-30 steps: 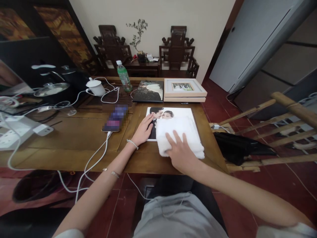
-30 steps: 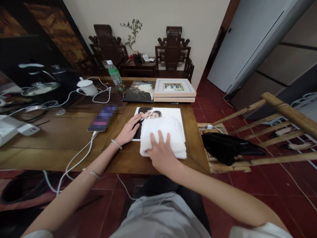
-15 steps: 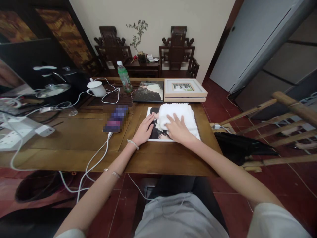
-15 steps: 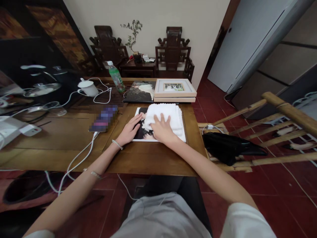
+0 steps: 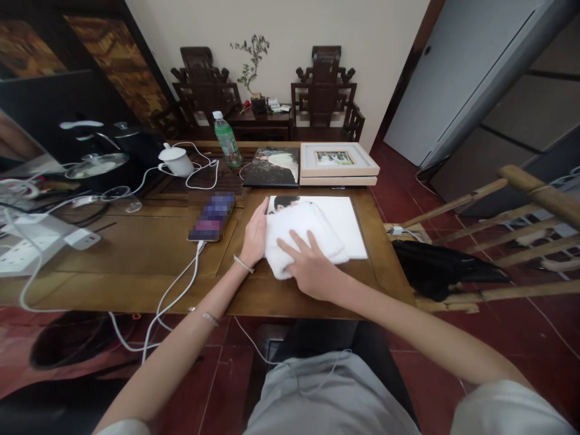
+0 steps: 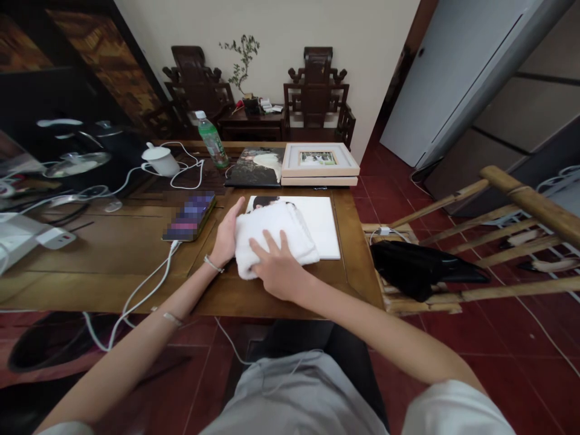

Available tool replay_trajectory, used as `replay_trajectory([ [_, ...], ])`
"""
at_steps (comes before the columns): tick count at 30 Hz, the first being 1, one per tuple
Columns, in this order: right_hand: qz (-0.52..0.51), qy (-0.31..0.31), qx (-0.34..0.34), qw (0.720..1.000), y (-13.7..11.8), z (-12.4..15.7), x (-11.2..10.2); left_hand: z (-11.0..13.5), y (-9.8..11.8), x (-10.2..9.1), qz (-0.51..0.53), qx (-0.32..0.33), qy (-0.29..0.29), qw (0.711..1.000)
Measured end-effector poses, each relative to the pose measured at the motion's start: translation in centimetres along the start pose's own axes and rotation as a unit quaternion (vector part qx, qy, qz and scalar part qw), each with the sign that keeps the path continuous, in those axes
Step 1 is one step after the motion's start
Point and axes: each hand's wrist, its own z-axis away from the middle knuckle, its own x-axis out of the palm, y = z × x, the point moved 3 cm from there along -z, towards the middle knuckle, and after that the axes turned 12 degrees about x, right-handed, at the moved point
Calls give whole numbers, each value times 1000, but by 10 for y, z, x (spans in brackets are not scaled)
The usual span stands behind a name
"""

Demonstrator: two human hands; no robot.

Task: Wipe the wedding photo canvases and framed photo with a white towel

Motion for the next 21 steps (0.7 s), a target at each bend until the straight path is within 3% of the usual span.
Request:
replay_trajectory([
  [5, -27, -37, 23, 999, 7, 37, -10, -2, 5, 5, -70, 5, -65, 995],
  [9, -28, -35, 96, 994, 33, 42, -19, -3, 8, 9, -106, 11, -114, 988],
  [15, 6, -13, 190, 982, 83, -8, -20, -1, 1, 12, -103, -1, -146, 984],
  [21, -1, 6, 213, 977, 85, -75, -18, 0, -5, 11, -107, 6, -158, 982],
])
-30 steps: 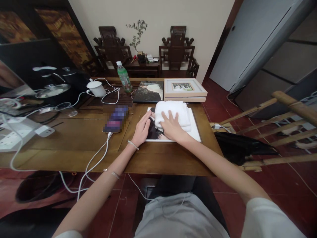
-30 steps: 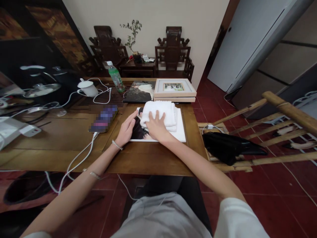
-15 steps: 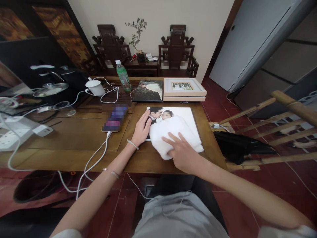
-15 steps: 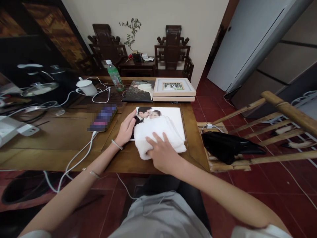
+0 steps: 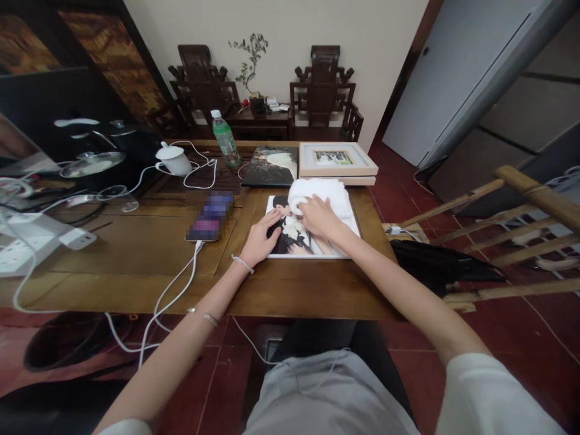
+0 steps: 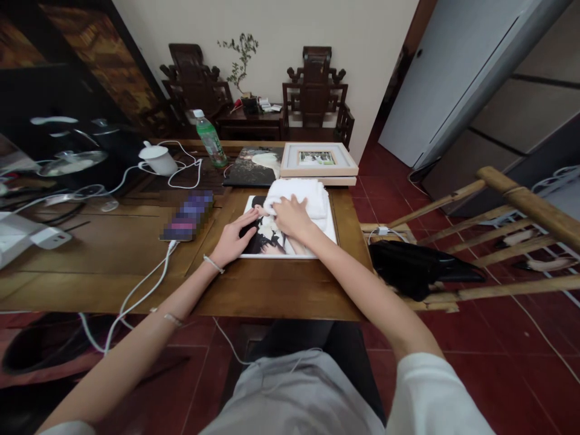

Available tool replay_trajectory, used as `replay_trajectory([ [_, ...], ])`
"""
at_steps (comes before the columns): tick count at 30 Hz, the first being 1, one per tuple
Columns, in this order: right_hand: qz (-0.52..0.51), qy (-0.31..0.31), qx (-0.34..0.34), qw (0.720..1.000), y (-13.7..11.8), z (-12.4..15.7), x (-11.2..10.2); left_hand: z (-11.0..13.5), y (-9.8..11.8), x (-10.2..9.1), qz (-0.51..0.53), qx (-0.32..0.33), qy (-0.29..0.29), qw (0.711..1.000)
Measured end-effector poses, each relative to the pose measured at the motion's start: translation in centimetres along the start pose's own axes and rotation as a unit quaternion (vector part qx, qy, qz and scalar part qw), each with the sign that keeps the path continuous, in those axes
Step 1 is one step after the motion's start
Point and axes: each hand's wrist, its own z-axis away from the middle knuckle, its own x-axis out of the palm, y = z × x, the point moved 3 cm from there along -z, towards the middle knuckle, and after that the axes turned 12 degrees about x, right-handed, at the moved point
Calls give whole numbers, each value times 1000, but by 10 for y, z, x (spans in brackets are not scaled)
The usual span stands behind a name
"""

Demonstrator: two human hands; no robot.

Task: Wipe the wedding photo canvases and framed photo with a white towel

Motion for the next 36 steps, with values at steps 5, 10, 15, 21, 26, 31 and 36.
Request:
replay_trajectory([
  [5, -59, -28, -37, 997, -32, -29, -5, 0, -4, 0, -6, -2, -12, 1000],
  [10, -65, -16, -52, 996, -33, -30, -2, 0, -4, 0, 2, -4, -14, 1000],
  [15, -51, -1, -22, 998, 20, -13, 1, 0, -4, 2, 43, -4, -31, 999],
  [21, -17, 0, 29, 999, 87, 11, 1, 1, -7, 5, 39, 6, -30, 999],
  [26, 19, -1, -22, 1000, 77, 66, 10, 1, -2, 5, 30, 1, -30, 999],
  [31, 28, 20, -72, 997, 45, 145, 11, 1, 2, 3, 21, 4, -24, 999],
  [36, 35, -4, -96, 995, 32, 170, 9, 1, 3, 3, 17, 0, -14, 1000],
])
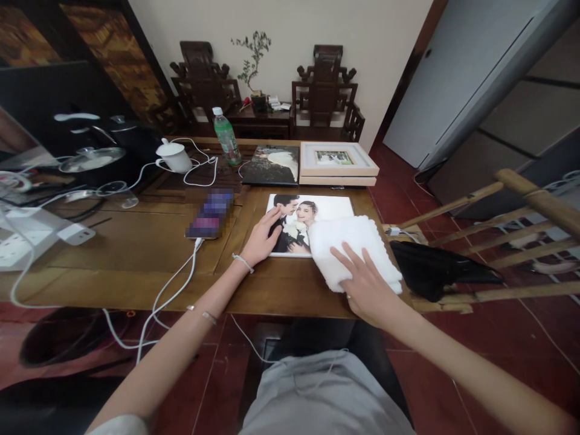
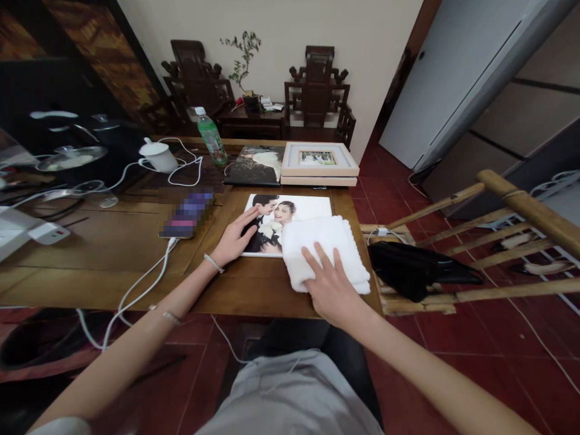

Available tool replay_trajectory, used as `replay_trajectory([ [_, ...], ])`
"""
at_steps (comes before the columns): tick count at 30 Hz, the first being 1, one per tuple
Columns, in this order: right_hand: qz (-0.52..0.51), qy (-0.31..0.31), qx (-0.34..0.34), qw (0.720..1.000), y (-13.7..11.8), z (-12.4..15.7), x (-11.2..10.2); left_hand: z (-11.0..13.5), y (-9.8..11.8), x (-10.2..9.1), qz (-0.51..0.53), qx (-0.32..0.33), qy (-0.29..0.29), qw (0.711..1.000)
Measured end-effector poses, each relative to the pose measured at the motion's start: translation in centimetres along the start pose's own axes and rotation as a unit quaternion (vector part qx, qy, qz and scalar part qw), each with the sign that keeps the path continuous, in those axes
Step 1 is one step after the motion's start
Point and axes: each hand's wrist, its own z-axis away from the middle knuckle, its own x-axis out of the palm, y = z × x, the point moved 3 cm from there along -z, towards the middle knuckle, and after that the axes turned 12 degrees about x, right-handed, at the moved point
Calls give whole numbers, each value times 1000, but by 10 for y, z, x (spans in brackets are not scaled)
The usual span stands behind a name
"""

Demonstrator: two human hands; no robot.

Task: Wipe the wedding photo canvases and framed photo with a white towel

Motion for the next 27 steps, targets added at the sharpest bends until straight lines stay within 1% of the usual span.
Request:
replay_trajectory([
  [2, -1, -12, 9, 1000, 4, -12, -2, 0, 1, 0, -3, 2, -1, 1000],
  [4, -4, -22, 29, 999, 11, -32, -5, -1, 1, -1, -7, 7, -1, 1000],
  [7, -8, -27, 59, 998, 28, -74, -8, -1, 1, -2, -15, 11, 3, 1000],
  [11, -7, -12, 91, 996, 54, -128, -13, -1, 0, -3, -23, 6, 2, 1000],
  [13, -14, -5, 102, 995, 65, -146, -15, -1, 0, -4, -22, 5, 1, 1000],
  [15, -23, 0, 104, 994, 72, -155, -15, -1, 0, -4, -18, 6, 1, 1000],
  [17, -26, 2, 100, 995, 72, -152, -13, -1, 1, -4, -19, 5, 0, 1000],
  [19, -24, 4, 89, 996, 65, -137, -9, -1, 1, -3, -23, 3, 0, 1000],
  [21, -23, 5, 76, 997, 53, -113, -4, -1, 1, -3, -26, 5, 1, 1000],
  [23, -30, 6, 64, 997, 37, -82, 0, -1, 1, -2, -29, 8, 4, 1000],
  [27, -47, 35, 17, 998, 6, -22, 3, -1, 1, -1, -33, 12, 7, 999],
])
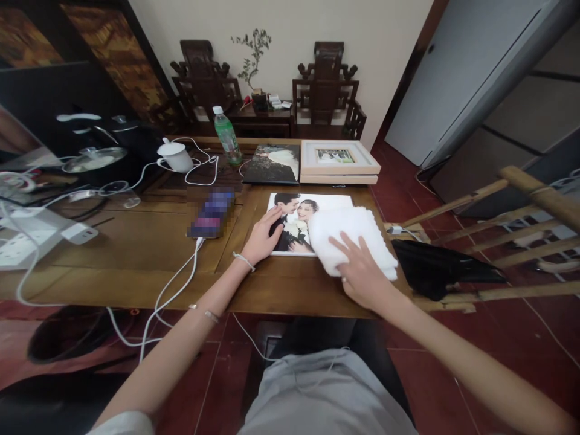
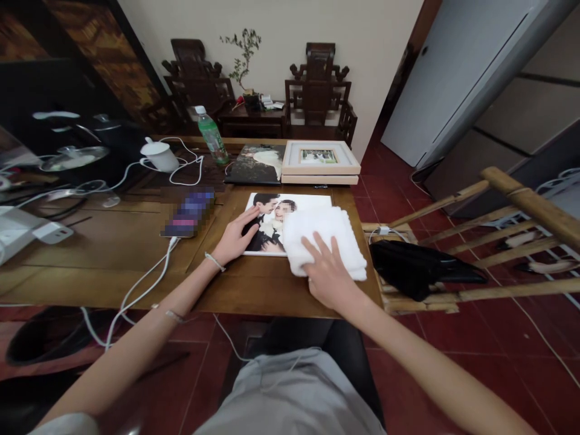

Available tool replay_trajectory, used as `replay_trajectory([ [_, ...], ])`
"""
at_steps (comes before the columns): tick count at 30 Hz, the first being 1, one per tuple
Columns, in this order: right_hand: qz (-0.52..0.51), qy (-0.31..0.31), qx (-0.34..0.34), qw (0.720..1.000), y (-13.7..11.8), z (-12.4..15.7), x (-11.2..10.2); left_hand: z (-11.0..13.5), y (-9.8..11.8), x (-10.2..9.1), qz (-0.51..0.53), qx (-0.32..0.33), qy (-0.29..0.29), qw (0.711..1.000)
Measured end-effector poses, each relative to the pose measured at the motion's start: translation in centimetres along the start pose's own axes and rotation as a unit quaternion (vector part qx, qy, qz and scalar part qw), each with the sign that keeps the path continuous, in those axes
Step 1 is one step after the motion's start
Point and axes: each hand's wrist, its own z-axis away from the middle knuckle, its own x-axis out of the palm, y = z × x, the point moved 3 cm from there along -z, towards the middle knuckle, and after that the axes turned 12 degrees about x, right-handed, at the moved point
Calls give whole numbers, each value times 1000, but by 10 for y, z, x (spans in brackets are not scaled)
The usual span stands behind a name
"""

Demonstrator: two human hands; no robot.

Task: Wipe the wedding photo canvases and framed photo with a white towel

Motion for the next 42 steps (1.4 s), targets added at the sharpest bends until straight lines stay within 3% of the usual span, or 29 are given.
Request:
replay_trajectory([
  [3, -8, 15, -26, 1000, -13, 24, -2, 0, 0, 1, 2, 4, 2, 1000],
  [6, -4, 0, -24, 1000, -15, 18, -3, 0, -1, 1, 4, 6, 3, 1000],
  [12, 18, -42, 39, 998, 13, -58, 0, 0, -2, -1, 9, 4, 2, 1000],
  [16, 35, -9, 78, 996, 41, -109, -1, 1, -3, -1, 6, -3, -6, 1000],
  [19, 45, 4, 101, 994, 54, -126, -1, 1, -3, -2, 4, -4, -8, 1000],
  [23, 55, -15, 75, 996, 47, -112, 2, 1, -2, -1, 4, -1, -6, 1000],
  [27, 76, -37, 46, 995, 21, -66, 6, 0, -1, -1, 4, 0, -3, 1000],
  [31, 82, -1, -2, 997, -10, -13, 4, 0, 0, -1, 0, -3, -5, 1000],
  [34, 72, 17, -40, 996, -23, 10, 4, 0, 0, -1, -2, -7, -3, 1000],
  [38, 46, 8, -50, 998, -18, 5, 3, 0, 0, -1, 2, -6, -4, 1000],
  [42, 11, -32, -17, 999, 5, -32, 1, 0, 0, -2, 7, -4, -2, 1000],
])
